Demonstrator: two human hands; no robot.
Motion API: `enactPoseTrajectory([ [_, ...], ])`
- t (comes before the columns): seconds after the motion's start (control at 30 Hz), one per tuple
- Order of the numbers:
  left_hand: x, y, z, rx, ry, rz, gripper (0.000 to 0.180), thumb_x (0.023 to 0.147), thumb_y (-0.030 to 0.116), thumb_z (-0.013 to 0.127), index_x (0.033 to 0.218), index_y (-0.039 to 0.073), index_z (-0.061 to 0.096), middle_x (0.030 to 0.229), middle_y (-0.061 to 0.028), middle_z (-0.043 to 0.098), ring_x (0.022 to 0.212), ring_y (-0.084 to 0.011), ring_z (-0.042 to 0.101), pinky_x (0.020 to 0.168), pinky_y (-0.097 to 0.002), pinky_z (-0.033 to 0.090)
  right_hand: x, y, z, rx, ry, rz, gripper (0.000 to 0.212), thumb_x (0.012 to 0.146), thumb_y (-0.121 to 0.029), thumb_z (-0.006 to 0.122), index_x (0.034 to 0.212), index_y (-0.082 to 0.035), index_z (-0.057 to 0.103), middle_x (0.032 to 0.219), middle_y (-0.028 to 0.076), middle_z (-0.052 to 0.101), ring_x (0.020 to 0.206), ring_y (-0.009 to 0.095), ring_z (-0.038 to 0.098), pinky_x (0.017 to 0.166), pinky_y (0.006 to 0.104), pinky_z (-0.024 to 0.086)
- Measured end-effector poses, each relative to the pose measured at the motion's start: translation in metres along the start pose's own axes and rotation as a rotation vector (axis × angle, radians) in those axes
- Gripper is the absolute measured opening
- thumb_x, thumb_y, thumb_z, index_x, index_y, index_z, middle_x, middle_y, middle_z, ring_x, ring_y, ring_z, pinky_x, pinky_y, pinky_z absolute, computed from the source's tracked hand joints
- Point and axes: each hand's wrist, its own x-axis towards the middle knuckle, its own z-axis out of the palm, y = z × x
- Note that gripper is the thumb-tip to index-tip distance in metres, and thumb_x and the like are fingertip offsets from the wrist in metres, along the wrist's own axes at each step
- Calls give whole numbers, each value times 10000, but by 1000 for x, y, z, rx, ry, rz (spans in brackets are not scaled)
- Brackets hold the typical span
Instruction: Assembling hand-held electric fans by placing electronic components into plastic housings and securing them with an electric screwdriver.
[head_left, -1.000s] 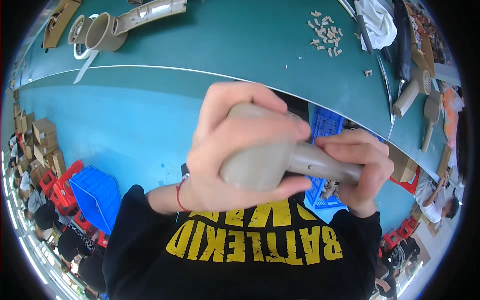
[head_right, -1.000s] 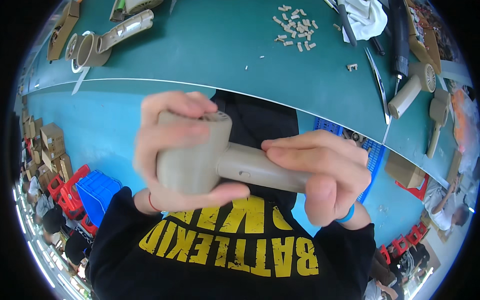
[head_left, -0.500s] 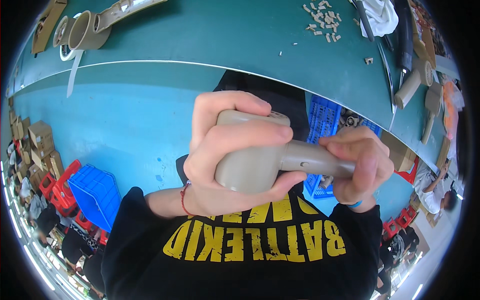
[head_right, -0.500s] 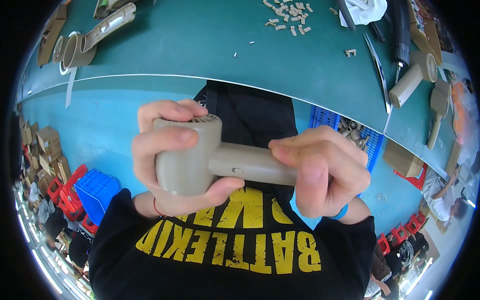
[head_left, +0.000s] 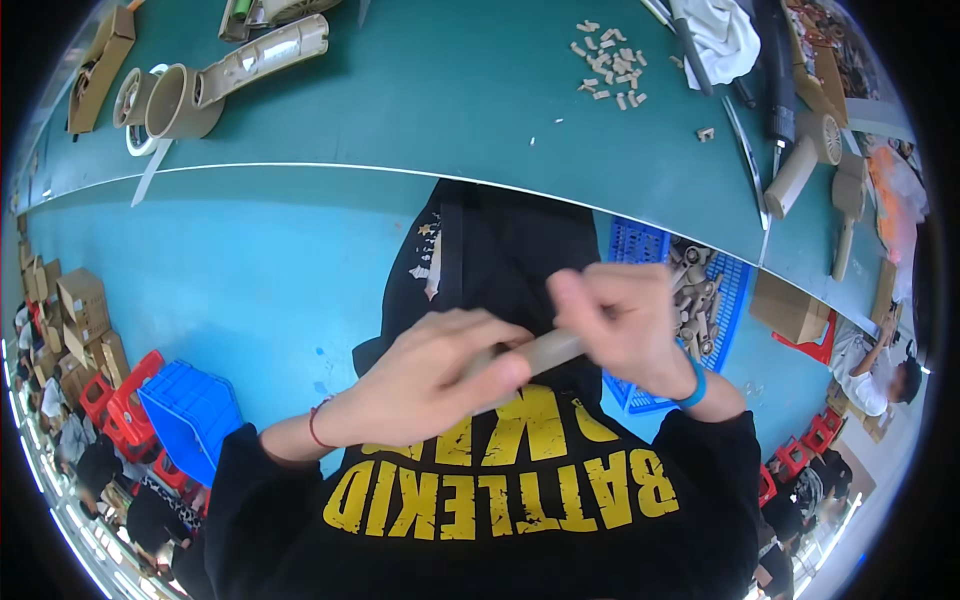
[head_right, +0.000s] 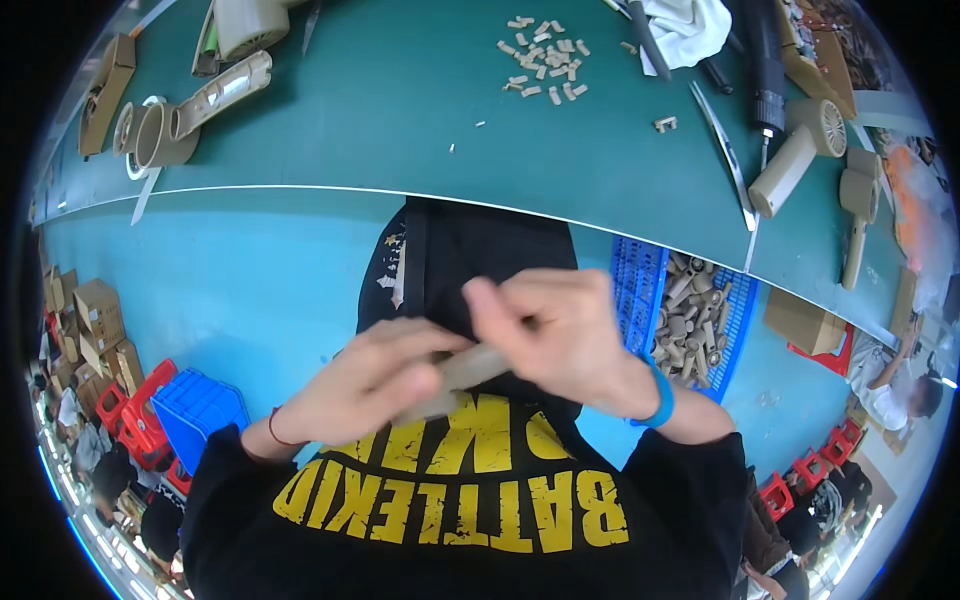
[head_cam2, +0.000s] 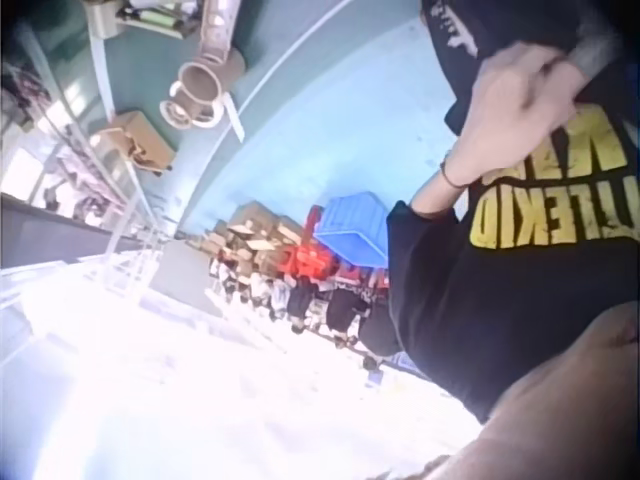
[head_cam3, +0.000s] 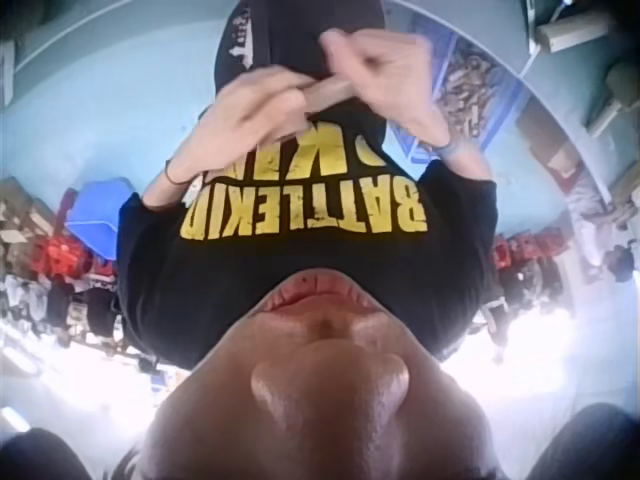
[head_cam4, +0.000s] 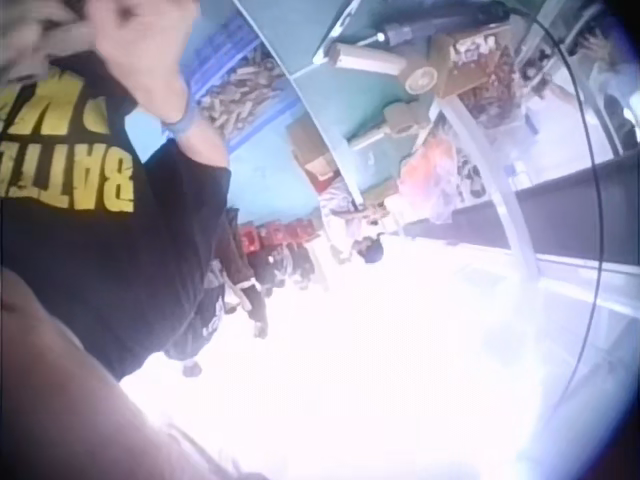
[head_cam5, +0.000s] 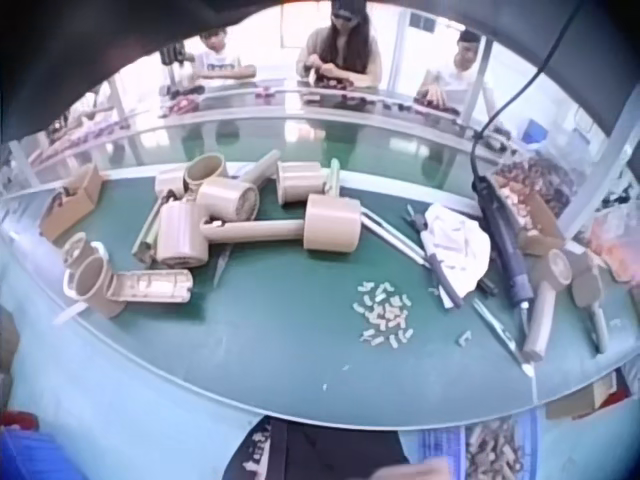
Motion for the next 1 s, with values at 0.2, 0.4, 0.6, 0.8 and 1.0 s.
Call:
enactPoseTrajectory([
  [0.2, 26, -12, 45, -717, -184, -311, 641, 930, 642, 419, 847, 9, 477, 578, -10, 463, 566, -117, 517, 563, -279, 415, -3, 3, 17, -95, -191, -58, 311, 903, -158, 583, 621, -29, 591, 590, 112, 572, 498, 260, 567, 433, 332, 408],
  [0.4, 34, -17, 52, -756, -109, -205, 491, 966, 482, 492, 795, 26, 544, 603, 15, 473, 528, -54, 434, 508, -214, 349, 20, -12, -31, -227, 221, -395, 32, 819, -56, 630, 840, -36, 619, 783, 84, 640, 684, 241, 596, 619, 335, 473],
  [0.6, 29, -22, 39, -883, -2, -282, 462, 987, 392, 472, 693, 39, 524, 557, 21, 445, 477, -42, 395, 465, -206, 327, 70, 19, -147, -622, 842, 142, 266, 925, -240, 606, 1093, -34, 610, 873, 67, 660, 773, 136, 623, 702, 266, 471],
  [0.8, 30, -10, 27, -757, 21, -190, 475, 971, 403, 492, 688, 23, 521, 537, 9, 424, 485, -54, 404, 460, -226, 324, 116, 20, -183, -1015, 645, 161, 445, 896, -369, 617, 1211, -62, 545, 866, 125, 668, 785, 280, 659, 712, 356, 492],
  [1.0, 40, -7, 6, -447, 203, 47, 494, 928, 448, 527, 691, 15, 540, 527, -24, 465, 463, -104, 455, 458, -263, 349, 130, 43, -190, -1374, 504, 531, 586, 878, -462, 565, 1330, -112, 434, 1055, 266, 648, 1012, 422, 621, 835, 475, 498],
])
